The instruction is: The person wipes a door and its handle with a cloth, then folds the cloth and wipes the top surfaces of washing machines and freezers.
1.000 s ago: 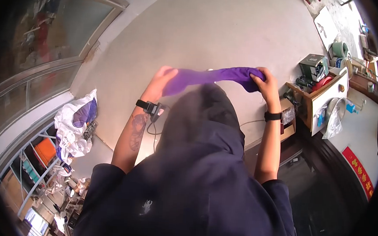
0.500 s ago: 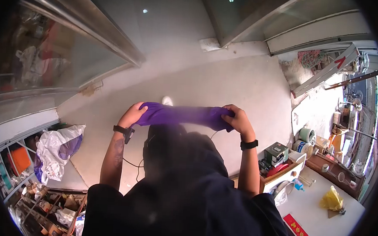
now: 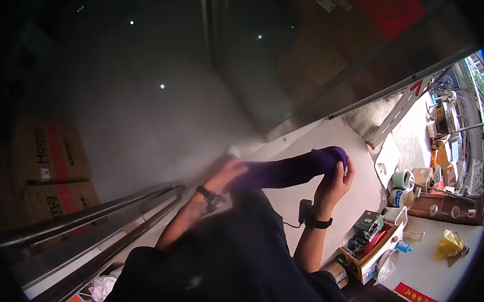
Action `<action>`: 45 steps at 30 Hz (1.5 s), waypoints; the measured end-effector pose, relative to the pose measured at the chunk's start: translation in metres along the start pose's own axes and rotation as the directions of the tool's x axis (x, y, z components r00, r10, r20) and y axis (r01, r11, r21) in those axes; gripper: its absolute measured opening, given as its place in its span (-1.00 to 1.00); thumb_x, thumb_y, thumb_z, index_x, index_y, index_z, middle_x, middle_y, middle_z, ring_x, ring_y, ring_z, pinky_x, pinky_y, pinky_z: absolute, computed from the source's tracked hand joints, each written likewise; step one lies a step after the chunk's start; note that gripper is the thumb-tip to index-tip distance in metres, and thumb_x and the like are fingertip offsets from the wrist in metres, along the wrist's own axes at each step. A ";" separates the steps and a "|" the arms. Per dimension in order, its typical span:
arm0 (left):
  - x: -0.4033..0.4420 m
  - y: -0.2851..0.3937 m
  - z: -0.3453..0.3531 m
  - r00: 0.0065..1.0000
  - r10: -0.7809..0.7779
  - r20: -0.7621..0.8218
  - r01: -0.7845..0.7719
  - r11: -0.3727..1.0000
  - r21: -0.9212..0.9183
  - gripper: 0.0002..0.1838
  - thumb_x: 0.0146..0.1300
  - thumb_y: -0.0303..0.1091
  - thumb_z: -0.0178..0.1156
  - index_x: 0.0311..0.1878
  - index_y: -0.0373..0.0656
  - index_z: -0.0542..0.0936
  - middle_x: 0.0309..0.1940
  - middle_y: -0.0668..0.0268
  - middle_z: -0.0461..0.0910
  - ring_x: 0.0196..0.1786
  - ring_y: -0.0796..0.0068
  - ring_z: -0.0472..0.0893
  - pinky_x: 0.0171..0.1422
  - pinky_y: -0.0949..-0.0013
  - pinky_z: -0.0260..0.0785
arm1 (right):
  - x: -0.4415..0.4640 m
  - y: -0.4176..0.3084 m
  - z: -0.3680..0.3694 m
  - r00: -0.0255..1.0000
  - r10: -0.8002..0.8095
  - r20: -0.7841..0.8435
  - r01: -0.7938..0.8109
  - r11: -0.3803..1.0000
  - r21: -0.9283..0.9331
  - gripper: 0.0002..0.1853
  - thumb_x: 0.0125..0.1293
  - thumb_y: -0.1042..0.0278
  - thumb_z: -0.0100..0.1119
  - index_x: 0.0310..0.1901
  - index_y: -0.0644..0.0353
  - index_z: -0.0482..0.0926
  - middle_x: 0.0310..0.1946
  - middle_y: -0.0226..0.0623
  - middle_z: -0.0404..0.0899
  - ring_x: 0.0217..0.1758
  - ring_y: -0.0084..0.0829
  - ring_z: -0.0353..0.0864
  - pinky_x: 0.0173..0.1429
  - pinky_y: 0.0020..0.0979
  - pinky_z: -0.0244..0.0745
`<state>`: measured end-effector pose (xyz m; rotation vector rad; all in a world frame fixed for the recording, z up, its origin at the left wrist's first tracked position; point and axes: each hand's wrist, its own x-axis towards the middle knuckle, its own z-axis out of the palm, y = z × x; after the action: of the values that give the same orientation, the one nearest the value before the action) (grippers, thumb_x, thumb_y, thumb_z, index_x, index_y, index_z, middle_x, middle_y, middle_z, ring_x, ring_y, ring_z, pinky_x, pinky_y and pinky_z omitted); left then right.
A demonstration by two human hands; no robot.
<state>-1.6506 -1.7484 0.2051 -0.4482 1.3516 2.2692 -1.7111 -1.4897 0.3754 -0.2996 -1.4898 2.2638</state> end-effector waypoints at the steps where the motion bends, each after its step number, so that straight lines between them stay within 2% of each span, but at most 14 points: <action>1: 0.018 0.025 0.004 0.997 -0.049 0.052 0.053 0.995 -0.084 -0.69 0.41 -0.39 0.12 0.16 -0.27 0.50 -0.09 0.31 0.61 -0.10 0.57 0.61 0.01 0.48 0.49 | 0.022 0.009 0.024 0.998 -0.053 -0.038 0.052 0.998 -0.038 -0.68 0.44 0.47 0.06 0.18 0.31 0.39 0.06 -0.11 0.52 0.06 -0.36 0.58 0.16 -0.37 0.53; 5: 0.076 0.131 0.022 0.982 -0.080 0.172 0.102 0.987 -0.126 -0.71 0.40 -0.35 0.15 0.11 -0.26 0.52 -0.11 0.35 0.61 -0.15 0.62 0.60 -0.10 0.51 0.49 | 0.103 0.051 0.119 0.935 -0.347 -0.067 0.306 0.891 -0.335 -0.65 0.42 0.51 0.05 0.22 0.32 0.39 0.16 -0.14 0.48 0.16 -0.30 0.51 0.27 -0.35 0.39; 9: 0.150 0.196 -0.016 0.989 0.007 0.149 0.022 0.981 -0.192 -0.58 0.39 -0.28 0.14 0.24 -0.28 0.47 0.02 0.27 0.58 0.04 0.53 0.55 0.13 0.44 0.40 | 0.177 0.079 0.193 0.794 -0.567 0.220 0.559 0.538 -0.631 -0.64 0.36 0.54 0.09 0.19 0.26 0.44 0.22 -0.04 0.42 0.25 -0.14 0.47 0.36 -0.19 0.32; 13: 0.192 0.256 -0.063 0.983 0.055 0.174 0.029 0.895 -0.446 -0.49 0.39 -0.20 0.11 0.30 -0.31 0.42 0.18 0.13 0.53 0.20 0.35 0.52 0.32 0.33 0.31 | 0.216 0.102 0.262 0.635 -0.570 0.522 0.748 0.285 -0.599 -0.63 0.29 0.60 0.14 0.15 0.24 0.50 0.20 0.11 0.43 0.24 0.06 0.48 0.30 -0.16 0.37; 15: 0.216 0.288 -0.100 0.980 0.163 0.116 -0.110 0.922 -0.372 -0.49 0.38 -0.18 0.10 0.30 -0.29 0.42 0.17 0.13 0.53 0.18 0.33 0.53 0.27 0.31 0.33 | 0.235 0.123 0.294 0.601 -0.567 0.563 0.773 0.232 -0.591 -0.61 0.22 0.62 0.17 0.11 0.22 0.54 0.18 0.11 0.43 0.21 0.08 0.49 0.25 -0.13 0.41; 17: 0.242 0.322 -0.143 0.925 0.381 0.011 -0.379 0.923 -0.063 -0.51 0.38 -0.19 0.09 0.29 -0.24 0.42 0.12 0.16 0.55 0.12 0.33 0.54 0.14 0.27 0.41 | 0.248 0.142 0.335 0.570 -0.572 0.590 0.784 0.165 -0.598 -0.59 0.16 0.64 0.21 0.09 0.20 0.57 0.18 0.12 0.42 0.18 0.08 0.51 0.16 -0.16 0.48; 19: 0.240 0.396 -0.166 0.952 0.296 0.083 -0.199 0.798 -0.568 -0.57 0.37 -0.25 0.10 0.27 -0.10 0.43 0.07 0.24 0.55 0.05 0.34 0.55 -0.06 0.27 0.46 | 0.259 0.159 0.385 0.608 -0.540 0.582 0.771 0.227 -0.596 -0.58 0.15 0.65 0.21 0.10 0.20 0.56 0.19 0.12 0.42 0.17 0.07 0.51 0.11 -0.19 0.51; 24: 0.272 0.569 -0.206 0.834 0.530 -0.153 -0.521 0.667 -0.533 -0.51 0.36 -0.31 0.11 0.35 0.01 0.34 0.14 0.29 0.51 0.09 0.35 0.54 -0.01 0.30 0.44 | 0.285 0.182 0.513 0.551 -0.560 0.619 0.822 0.237 -0.517 -0.51 0.21 0.60 0.22 0.21 0.24 0.44 0.21 0.11 0.39 0.23 0.08 0.45 0.26 -0.14 0.39; 29: 0.313 0.697 -0.221 0.730 0.683 -0.004 -0.661 0.704 -0.259 -0.41 0.35 -0.38 0.15 0.42 -0.11 0.25 0.18 0.25 0.46 0.19 0.50 0.46 0.33 0.28 0.29 | 0.296 0.212 0.615 0.627 -0.614 0.479 0.748 0.303 -0.591 -0.47 0.18 0.61 0.22 0.23 0.25 0.40 0.23 0.07 0.37 0.30 0.02 0.40 0.32 -0.17 0.33; 35: 0.389 0.682 -0.237 0.681 0.650 0.337 -0.723 0.527 0.446 -0.46 0.39 -0.32 0.17 0.38 -0.24 0.31 0.24 0.23 0.43 0.24 0.46 0.43 0.36 0.38 0.26 | 0.307 0.282 0.641 0.723 -0.588 0.363 0.633 0.354 -0.688 -0.47 0.13 0.62 0.21 0.20 0.22 0.44 0.22 0.03 0.38 0.26 -0.02 0.45 0.31 -0.19 0.38; 38: 0.419 0.638 -0.243 0.747 0.508 0.428 -0.618 0.768 0.167 -0.44 0.41 -0.27 0.16 0.39 -0.26 0.31 0.23 0.21 0.44 0.26 0.43 0.43 0.35 0.36 0.27 | 0.302 0.325 0.640 0.842 -0.492 0.219 0.499 0.561 -0.660 -0.52 0.22 0.62 0.05 0.21 0.20 0.41 0.13 -0.03 0.47 0.20 -0.15 0.49 0.27 -0.28 0.38; 40: 0.422 0.639 -0.253 0.765 0.404 0.501 -0.567 0.792 0.228 -0.47 0.43 -0.19 0.11 0.39 -0.17 0.33 0.19 0.15 0.49 0.23 0.37 0.48 0.32 0.33 0.30 | 0.282 0.317 0.661 0.957 -0.202 -0.210 0.110 0.918 -0.380 -0.58 0.29 0.61 -0.05 0.20 0.18 0.41 0.10 -0.16 0.49 0.07 -0.36 0.52 0.14 -0.43 0.43; 41: 0.426 0.643 -0.255 0.773 0.342 0.535 -0.539 0.799 0.268 -0.48 0.45 -0.14 0.09 0.39 -0.13 0.34 0.17 0.13 0.52 0.21 0.34 0.50 0.30 0.32 0.32 | 0.283 0.320 0.664 0.939 -0.229 -0.257 0.172 0.959 -0.226 -0.67 0.34 0.54 -0.07 0.13 0.19 0.43 -0.01 -0.28 0.54 -0.06 -0.51 0.51 0.00 -0.54 0.43; 45: 0.474 0.614 -0.286 0.715 0.211 0.666 -0.558 0.746 0.363 -0.58 0.40 -0.29 0.12 0.28 -0.14 0.45 0.09 0.19 0.57 0.13 0.42 0.53 0.24 0.37 0.36 | 0.277 0.363 0.642 0.905 -0.309 -0.292 0.169 0.891 -0.421 -0.74 0.38 0.43 -0.03 0.05 0.26 0.46 -0.16 -0.28 0.59 -0.11 -0.47 0.57 -0.01 -0.47 0.48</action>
<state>-2.3674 -2.1516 0.2894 0.7796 1.7443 1.9065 -2.2916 -2.0194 0.3168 -0.5680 -1.6592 1.6051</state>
